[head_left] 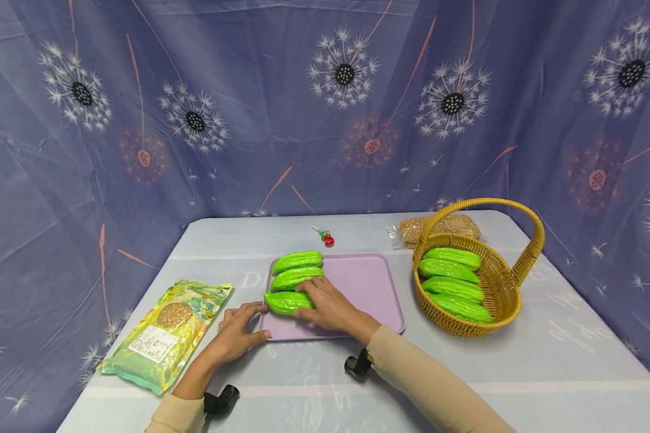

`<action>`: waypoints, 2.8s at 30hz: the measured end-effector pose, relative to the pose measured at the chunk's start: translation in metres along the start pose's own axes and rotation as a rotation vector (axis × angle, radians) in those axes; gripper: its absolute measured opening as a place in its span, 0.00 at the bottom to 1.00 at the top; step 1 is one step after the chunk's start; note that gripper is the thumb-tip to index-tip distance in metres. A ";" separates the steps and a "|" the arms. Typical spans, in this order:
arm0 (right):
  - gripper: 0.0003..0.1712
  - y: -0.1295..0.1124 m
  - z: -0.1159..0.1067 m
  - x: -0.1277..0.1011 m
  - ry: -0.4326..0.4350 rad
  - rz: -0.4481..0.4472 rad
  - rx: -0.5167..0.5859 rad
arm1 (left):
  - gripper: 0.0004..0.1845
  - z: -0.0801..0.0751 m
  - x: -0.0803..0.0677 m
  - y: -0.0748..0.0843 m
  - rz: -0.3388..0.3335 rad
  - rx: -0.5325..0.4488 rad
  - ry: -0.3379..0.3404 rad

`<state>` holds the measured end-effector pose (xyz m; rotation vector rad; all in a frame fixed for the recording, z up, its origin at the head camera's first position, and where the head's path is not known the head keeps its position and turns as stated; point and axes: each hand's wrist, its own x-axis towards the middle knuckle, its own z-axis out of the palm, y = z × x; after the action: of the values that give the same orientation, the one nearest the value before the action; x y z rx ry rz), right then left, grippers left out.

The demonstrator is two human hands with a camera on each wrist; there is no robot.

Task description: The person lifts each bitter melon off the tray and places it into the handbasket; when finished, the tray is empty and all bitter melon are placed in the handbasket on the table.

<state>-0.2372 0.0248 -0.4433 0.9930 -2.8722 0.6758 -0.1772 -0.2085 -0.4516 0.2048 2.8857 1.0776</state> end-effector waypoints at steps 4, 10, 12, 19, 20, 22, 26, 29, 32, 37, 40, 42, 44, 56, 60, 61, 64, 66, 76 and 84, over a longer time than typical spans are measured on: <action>0.25 0.001 -0.002 -0.003 -0.020 -0.006 0.059 | 0.27 -0.001 0.000 0.001 -0.002 -0.001 -0.003; 0.29 0.003 -0.005 -0.009 -0.032 -0.003 0.071 | 0.27 -0.001 -0.001 0.001 0.008 0.004 -0.004; 0.31 0.004 -0.005 -0.012 -0.022 0.001 0.059 | 0.27 -0.001 -0.001 0.001 0.010 0.008 -0.003; 0.36 0.013 -0.007 -0.021 0.003 0.005 0.021 | 0.27 0.000 -0.001 0.000 0.013 0.019 0.010; 0.36 0.014 -0.007 -0.023 -0.001 0.011 0.032 | 0.27 0.000 -0.001 0.000 0.013 0.021 0.011; 0.35 0.016 -0.009 -0.026 -0.014 0.026 0.064 | 0.27 0.000 -0.001 0.001 0.012 0.022 0.010; 0.34 0.020 -0.012 -0.031 -0.047 0.039 0.149 | 0.27 -0.002 -0.002 0.002 0.011 0.021 0.008; 0.32 0.023 -0.014 -0.033 -0.051 0.040 0.194 | 0.27 -0.003 -0.002 0.003 0.011 0.023 0.005; 0.29 0.024 -0.016 -0.035 -0.048 0.049 0.221 | 0.27 -0.003 -0.002 0.003 0.009 0.028 0.001; 0.27 0.027 -0.017 -0.035 -0.046 0.072 0.245 | 0.27 -0.002 -0.002 0.002 0.001 0.031 -0.004; 0.26 0.029 -0.017 -0.035 -0.047 0.079 0.269 | 0.27 -0.001 -0.002 0.002 0.004 0.030 -0.004; 0.26 0.030 -0.017 -0.037 -0.048 0.087 0.292 | 0.27 -0.001 -0.001 0.002 0.008 0.030 -0.002; 0.27 0.032 -0.017 -0.038 -0.035 0.080 0.298 | 0.27 -0.001 -0.002 0.001 0.010 0.030 0.000; 0.26 0.038 -0.036 -0.062 0.126 0.000 0.234 | 0.27 -0.001 -0.001 0.002 -0.001 0.021 -0.005; 0.26 0.039 -0.046 -0.072 0.154 0.023 0.249 | 0.27 0.000 0.000 0.001 -0.003 0.019 -0.003; 0.26 0.040 -0.048 -0.074 0.161 0.033 0.256 | 0.27 0.000 0.000 0.001 -0.005 0.018 -0.003; 0.27 0.043 -0.055 -0.083 0.187 0.051 0.270 | 0.27 0.000 0.000 0.001 -0.007 0.020 -0.006; 0.27 0.045 -0.060 -0.088 0.211 0.044 0.267 | 0.27 0.000 0.000 0.001 -0.007 0.019 -0.007; 0.29 0.066 -0.089 -0.117 0.349 0.003 0.184 | 0.27 -0.001 -0.001 0.002 0.004 0.024 -0.001; 0.30 0.078 -0.109 -0.140 0.416 0.119 0.152 | 0.27 -0.001 0.000 0.001 -0.004 0.025 -0.008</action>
<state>-0.1846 0.2055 -0.3980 0.6047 -2.5555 0.9885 -0.1771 -0.2086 -0.4504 0.2032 2.8925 1.0389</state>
